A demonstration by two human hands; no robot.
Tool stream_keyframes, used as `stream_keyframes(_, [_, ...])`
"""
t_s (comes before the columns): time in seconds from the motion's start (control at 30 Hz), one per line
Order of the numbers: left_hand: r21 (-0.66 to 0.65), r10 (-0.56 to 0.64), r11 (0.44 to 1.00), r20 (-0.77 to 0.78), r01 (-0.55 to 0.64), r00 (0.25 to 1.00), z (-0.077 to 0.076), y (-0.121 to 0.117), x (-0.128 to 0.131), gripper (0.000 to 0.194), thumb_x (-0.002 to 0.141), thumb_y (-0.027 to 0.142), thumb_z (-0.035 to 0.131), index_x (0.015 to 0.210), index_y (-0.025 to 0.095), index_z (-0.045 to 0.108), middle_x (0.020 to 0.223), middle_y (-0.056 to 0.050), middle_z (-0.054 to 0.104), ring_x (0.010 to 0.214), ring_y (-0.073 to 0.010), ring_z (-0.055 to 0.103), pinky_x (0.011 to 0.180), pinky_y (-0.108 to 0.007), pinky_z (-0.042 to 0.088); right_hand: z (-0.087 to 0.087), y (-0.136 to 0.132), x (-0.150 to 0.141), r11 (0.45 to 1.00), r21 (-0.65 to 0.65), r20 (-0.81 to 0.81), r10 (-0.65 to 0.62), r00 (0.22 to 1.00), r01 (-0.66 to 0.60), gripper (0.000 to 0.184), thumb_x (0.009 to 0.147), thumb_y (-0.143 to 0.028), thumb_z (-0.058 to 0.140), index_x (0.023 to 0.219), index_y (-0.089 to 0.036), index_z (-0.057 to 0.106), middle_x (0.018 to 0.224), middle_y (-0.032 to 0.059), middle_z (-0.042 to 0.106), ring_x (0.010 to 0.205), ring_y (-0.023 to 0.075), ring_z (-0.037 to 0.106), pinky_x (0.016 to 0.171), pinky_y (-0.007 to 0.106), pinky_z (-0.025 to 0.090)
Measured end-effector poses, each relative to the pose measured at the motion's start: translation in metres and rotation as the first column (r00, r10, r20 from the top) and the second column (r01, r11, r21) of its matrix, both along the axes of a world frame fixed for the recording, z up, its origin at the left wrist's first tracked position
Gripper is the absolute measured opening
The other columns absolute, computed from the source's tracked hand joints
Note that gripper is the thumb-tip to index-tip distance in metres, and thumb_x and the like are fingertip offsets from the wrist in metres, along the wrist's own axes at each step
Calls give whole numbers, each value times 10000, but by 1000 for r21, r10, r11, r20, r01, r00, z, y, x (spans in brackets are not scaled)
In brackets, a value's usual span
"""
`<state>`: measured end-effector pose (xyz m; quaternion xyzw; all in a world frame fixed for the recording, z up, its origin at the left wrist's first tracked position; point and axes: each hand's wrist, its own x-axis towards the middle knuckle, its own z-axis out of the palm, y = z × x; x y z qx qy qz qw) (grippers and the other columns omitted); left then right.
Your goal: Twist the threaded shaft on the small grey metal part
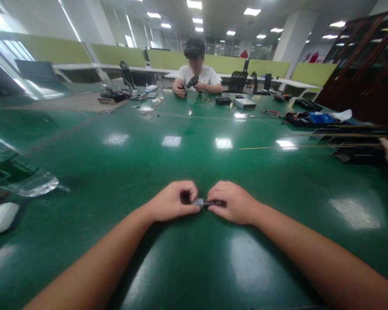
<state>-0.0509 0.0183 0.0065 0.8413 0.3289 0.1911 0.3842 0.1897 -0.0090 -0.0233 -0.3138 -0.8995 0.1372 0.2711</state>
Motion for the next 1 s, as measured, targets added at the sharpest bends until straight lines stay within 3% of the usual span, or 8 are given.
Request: stream_keyframes(1.0, [8, 11, 1000, -19, -11, 1000, 1, 0, 0, 198, 774, 254, 734, 720, 153, 572, 809, -4, 603, 748, -152, 561, 717, -266, 445, 1, 0, 2, 1000, 11, 8, -11, 1000, 11, 108, 846, -217, 701, 954, -205, 708, 985, 54, 730, 944, 197, 642, 856, 339, 477])
